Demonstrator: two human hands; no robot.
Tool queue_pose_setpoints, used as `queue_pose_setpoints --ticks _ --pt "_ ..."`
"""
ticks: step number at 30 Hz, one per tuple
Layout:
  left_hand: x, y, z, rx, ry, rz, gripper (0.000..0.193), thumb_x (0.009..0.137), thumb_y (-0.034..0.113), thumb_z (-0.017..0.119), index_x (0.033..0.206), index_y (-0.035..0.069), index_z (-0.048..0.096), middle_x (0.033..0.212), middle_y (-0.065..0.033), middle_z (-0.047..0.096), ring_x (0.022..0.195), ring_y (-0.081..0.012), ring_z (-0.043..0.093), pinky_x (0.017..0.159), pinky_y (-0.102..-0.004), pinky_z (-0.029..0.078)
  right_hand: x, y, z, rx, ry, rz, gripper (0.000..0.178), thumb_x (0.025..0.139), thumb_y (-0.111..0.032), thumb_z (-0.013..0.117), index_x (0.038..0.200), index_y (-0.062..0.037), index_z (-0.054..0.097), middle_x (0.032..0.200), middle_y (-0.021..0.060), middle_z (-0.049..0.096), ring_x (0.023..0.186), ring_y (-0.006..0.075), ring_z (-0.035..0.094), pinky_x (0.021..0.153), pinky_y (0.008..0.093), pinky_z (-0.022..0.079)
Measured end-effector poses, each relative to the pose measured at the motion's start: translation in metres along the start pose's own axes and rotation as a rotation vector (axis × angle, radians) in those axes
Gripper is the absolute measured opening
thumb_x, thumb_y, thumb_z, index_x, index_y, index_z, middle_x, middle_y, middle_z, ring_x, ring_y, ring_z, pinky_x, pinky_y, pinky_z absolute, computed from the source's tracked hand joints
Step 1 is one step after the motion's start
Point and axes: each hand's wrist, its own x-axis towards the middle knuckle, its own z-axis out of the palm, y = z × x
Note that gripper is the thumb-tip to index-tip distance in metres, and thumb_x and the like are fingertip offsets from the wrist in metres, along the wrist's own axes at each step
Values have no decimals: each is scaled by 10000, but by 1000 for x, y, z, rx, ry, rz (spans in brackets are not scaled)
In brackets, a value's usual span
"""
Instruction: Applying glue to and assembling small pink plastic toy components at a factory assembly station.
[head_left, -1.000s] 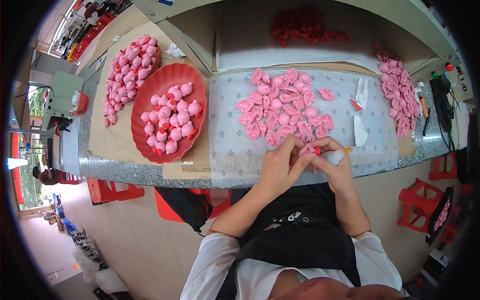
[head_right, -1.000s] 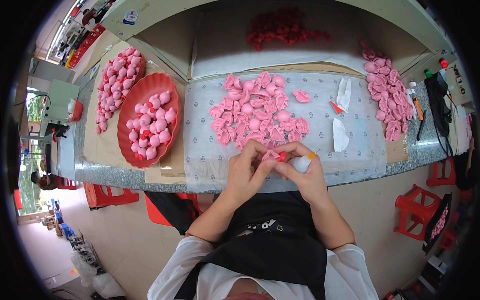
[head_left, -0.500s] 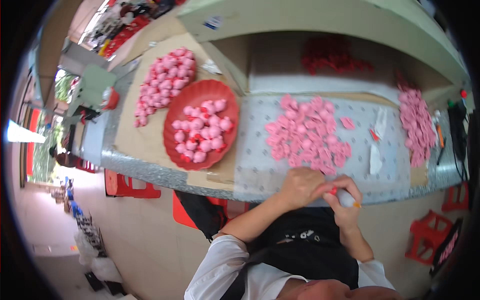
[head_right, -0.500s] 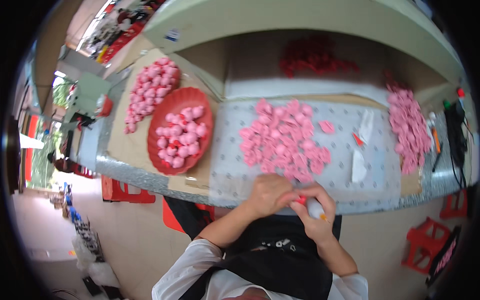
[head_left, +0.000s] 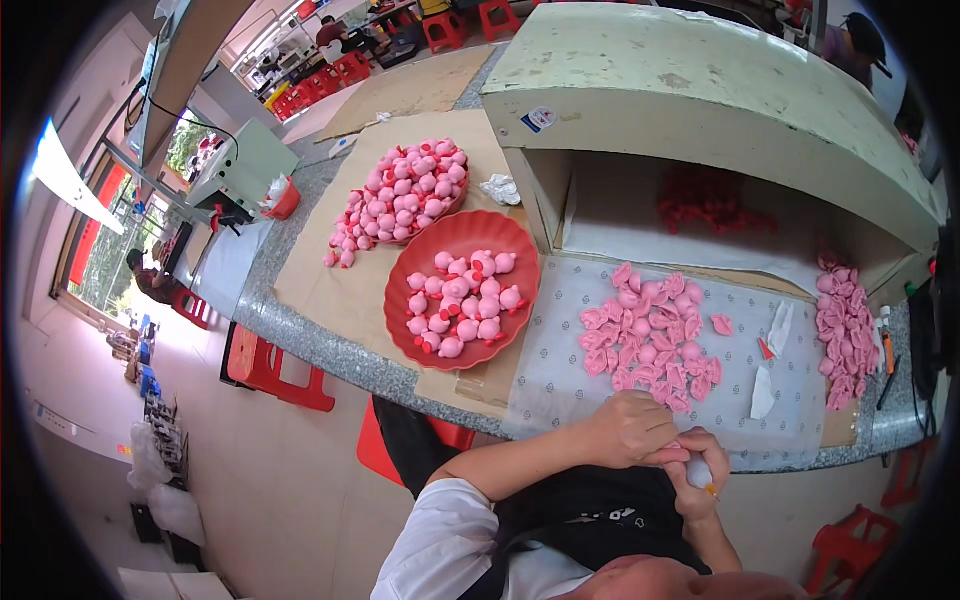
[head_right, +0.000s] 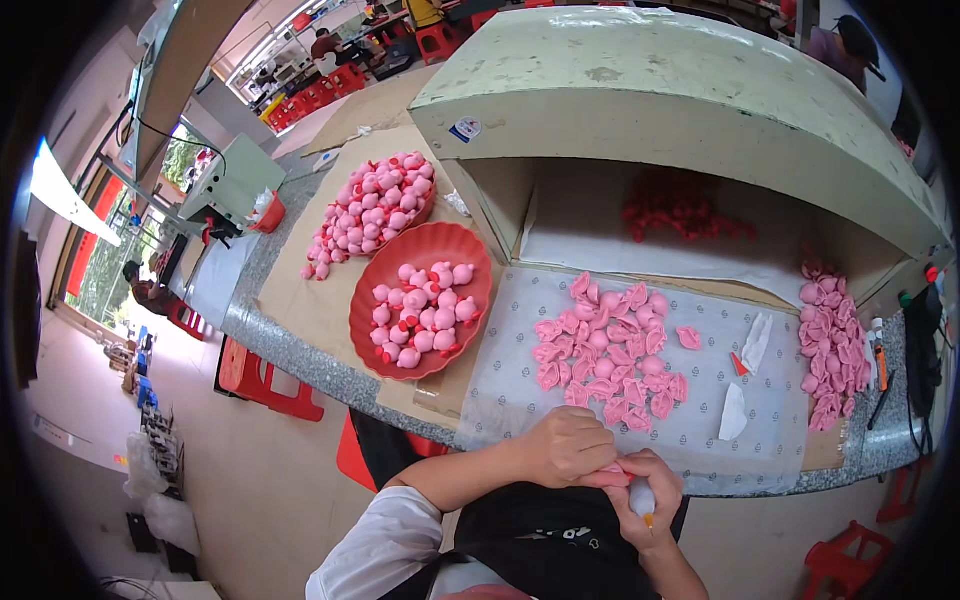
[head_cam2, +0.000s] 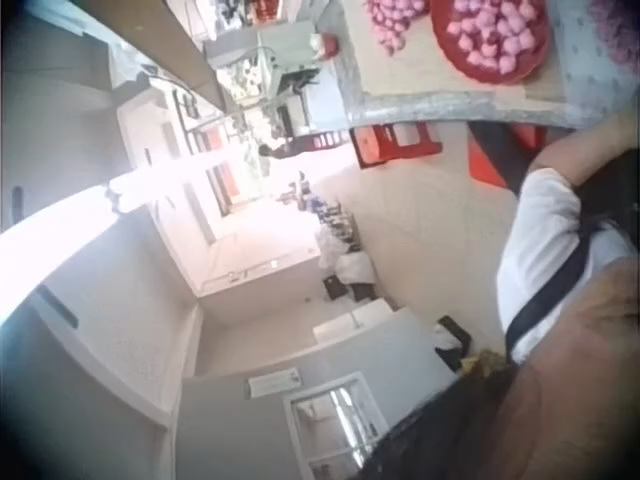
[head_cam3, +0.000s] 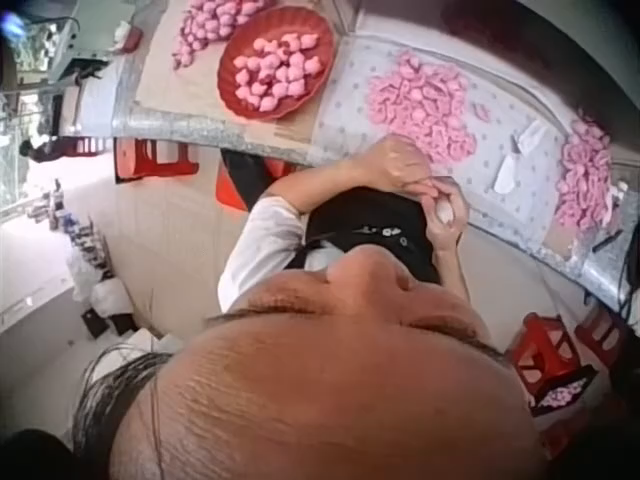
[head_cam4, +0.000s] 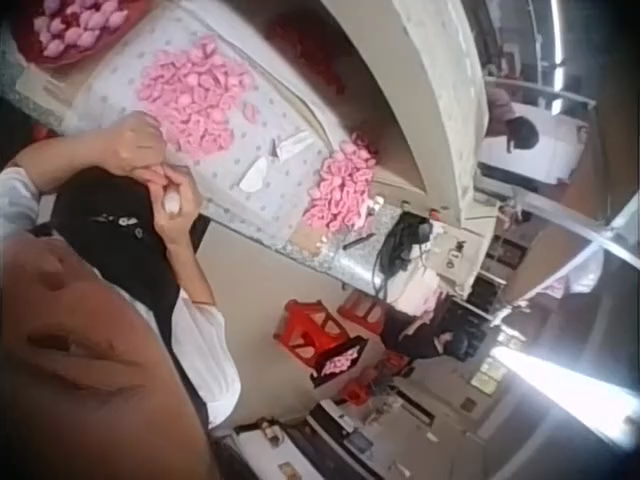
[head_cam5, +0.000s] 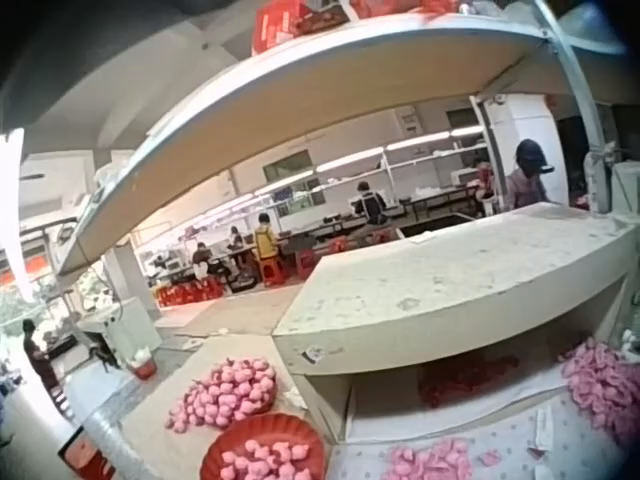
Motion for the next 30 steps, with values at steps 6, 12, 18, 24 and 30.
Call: queue_pose_setpoints --ticks 6,12,18,24,30 --pt "-4 -23 13 -58 -97 -351 233 681 227 595 584 44 488 526 -53 460 455 -205 475 415 -284 360 21 15 -2 277 38 407 181 649 -11 612 802 2 517 747 38 542 693 89 493 642 217 388" --pt "-23 -26 25 -841 203 -806 216 728 153 564 861 -13 528 882 -118 537 800 -189 527 678 -302 405 38 22 -13 485 38 556 174 655 -42 626 768 -5 498 708 48 540 593 62 475 505 182 359" --pt "-38 -11 43 -1145 246 -645 384 700 34 576 1069 -1 478 1133 -143 440 1067 -240 404 902 -348 294 32 18 -15 805 6 648 170 661 -50 615 752 -26 473 653 38 510 512 73 442 450 194 343" --pt "-37 -5 47 -1135 302 -628 385 718 66 569 1079 -11 457 1111 -164 453 1067 -252 407 905 -356 295 25 19 -9 752 40 601 299 653 -63 607 881 -36 415 800 71 475 588 88 448 455 203 354" --pt "-33 -6 46 -1681 624 -867 439 757 180 535 1136 34 368 1108 -196 428 1013 -278 446 895 -387 326 13 32 -41 238 46 268 369 656 -25 515 988 -10 355 1013 108 328 714 141 452 504 216 411"
